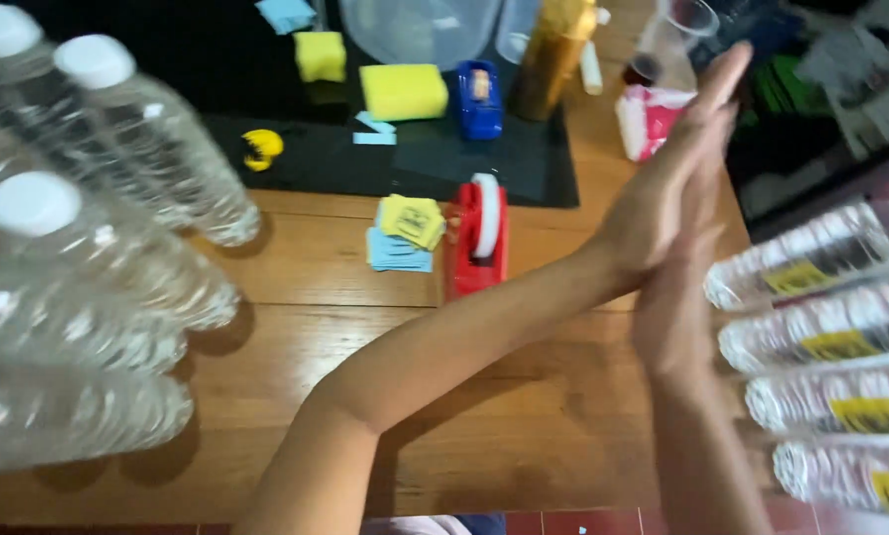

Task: The person is manually applying yellow labels to clear plastic bottles using tape from a red dispenser.

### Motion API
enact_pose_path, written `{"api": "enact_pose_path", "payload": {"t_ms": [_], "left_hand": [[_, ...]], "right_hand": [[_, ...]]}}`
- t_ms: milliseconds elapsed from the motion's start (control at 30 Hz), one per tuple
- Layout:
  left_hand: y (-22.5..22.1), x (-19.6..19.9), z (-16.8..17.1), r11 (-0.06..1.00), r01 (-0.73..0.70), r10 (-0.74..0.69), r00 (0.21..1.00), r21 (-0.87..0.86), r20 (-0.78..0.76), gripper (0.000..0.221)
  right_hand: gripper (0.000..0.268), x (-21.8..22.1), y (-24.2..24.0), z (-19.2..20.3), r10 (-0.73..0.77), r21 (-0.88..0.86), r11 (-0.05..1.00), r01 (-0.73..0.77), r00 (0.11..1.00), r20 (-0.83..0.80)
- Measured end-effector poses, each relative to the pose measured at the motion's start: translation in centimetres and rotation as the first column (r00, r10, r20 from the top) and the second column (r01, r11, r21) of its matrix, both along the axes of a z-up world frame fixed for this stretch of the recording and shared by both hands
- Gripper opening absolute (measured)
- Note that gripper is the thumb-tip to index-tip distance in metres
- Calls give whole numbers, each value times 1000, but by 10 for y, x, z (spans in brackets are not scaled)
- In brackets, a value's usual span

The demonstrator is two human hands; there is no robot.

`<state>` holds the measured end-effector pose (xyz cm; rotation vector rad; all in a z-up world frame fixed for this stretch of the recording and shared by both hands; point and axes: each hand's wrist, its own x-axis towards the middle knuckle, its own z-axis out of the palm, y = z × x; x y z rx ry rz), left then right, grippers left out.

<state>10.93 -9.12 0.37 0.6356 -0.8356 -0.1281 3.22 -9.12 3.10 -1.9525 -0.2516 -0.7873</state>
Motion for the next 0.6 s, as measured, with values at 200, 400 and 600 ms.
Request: {"api": "enact_pose_path", "payload": {"t_ms": [200,400,600], "left_hand": [[131,-40,-30,988,13,19,978,155,-206,58],[217,-78,-79,942,-60,154,951,331,-266,57],[275,-62,-100,776,-238,421,885,584,-198,33]], "right_hand": [[72,-32,99,-34,130,-142,978,-151,980,-148],[57,5,125,-82,270,-195,930,-311,940,-210],[22,68,114,-96,-82,-316,949,17,977,-195]]}}
